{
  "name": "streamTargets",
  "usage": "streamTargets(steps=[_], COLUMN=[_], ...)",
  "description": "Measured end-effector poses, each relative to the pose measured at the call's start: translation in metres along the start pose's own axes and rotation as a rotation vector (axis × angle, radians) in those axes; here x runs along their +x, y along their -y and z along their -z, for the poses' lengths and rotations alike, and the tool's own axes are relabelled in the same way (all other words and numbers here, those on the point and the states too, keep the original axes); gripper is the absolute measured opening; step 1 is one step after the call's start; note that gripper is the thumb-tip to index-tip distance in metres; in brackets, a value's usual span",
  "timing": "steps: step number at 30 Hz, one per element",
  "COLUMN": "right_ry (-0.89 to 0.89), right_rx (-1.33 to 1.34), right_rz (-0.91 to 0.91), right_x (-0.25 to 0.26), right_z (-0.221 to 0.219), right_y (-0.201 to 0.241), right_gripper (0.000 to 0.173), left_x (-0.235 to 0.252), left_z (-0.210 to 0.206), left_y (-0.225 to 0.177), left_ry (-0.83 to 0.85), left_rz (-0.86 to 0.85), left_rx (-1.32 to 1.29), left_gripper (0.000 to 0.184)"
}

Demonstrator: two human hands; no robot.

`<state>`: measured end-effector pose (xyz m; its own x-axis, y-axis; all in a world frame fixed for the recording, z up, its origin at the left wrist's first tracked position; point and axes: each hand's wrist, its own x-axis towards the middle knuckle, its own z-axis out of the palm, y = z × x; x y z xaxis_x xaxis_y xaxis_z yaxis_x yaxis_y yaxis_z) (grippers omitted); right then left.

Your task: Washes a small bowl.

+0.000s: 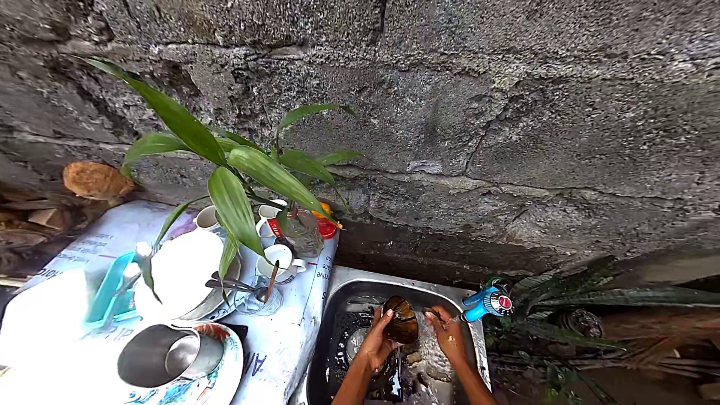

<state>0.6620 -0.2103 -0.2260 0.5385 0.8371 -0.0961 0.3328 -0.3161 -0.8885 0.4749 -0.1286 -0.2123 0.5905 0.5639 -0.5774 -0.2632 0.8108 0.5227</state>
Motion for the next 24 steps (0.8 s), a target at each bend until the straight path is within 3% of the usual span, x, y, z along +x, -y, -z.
streamTargets(steps=[2,5,8,11,14,16,18,21,22,24], right_ry=[0.104,0.366,0.434,0.568,0.519,0.563,0.623,0.646,0.656,0.681], right_rx=[-0.3,-0.791,-0.986,-1.08,-1.068,-1.016,-0.918,-0.971,-0.991,-0.882], right_rz=[0.003,-0.175,-0.25,-0.211,-0.203,-0.207,-0.239,-0.347,-0.312,-0.073], right_x=[0.002,0.002,0.002,-0.012,-0.005,-0.013,-0.019,-0.028,-0.034,-0.046], right_z=[0.008,0.006,-0.006,-0.014,-0.013,-0.016,-0.013,-0.008,-0.013,-0.037], right_y=[0.022,0.07,0.095,0.105,0.097,0.097,0.091,0.073,0.066,0.051], right_gripper=[0.032,0.049,0.04,0.034,0.036,0.034,0.044,0.043,0.044,0.041], left_x=[0.002,-0.001,-0.005,-0.005,0.001,0.006,0.007,0.004,0.002,-0.005], left_z=[-0.005,-0.012,-0.02,-0.021,-0.022,-0.018,-0.005,0.013,0.017,0.018], left_y=[0.003,0.007,0.007,0.006,0.001,-0.001,-0.016,-0.047,-0.056,-0.073], left_ry=[-0.005,0.011,0.009,-0.003,0.013,0.028,0.013,-0.025,-0.022,0.022], left_rz=[0.008,0.011,-0.057,-0.09,-0.098,-0.191,-0.344,-0.502,-0.493,-0.432], left_rx=[0.007,0.08,0.303,0.362,0.338,0.393,0.486,0.481,0.443,0.323], left_gripper=[0.054,0.056,0.063,0.06,0.057,0.057,0.065,0.076,0.076,0.069])
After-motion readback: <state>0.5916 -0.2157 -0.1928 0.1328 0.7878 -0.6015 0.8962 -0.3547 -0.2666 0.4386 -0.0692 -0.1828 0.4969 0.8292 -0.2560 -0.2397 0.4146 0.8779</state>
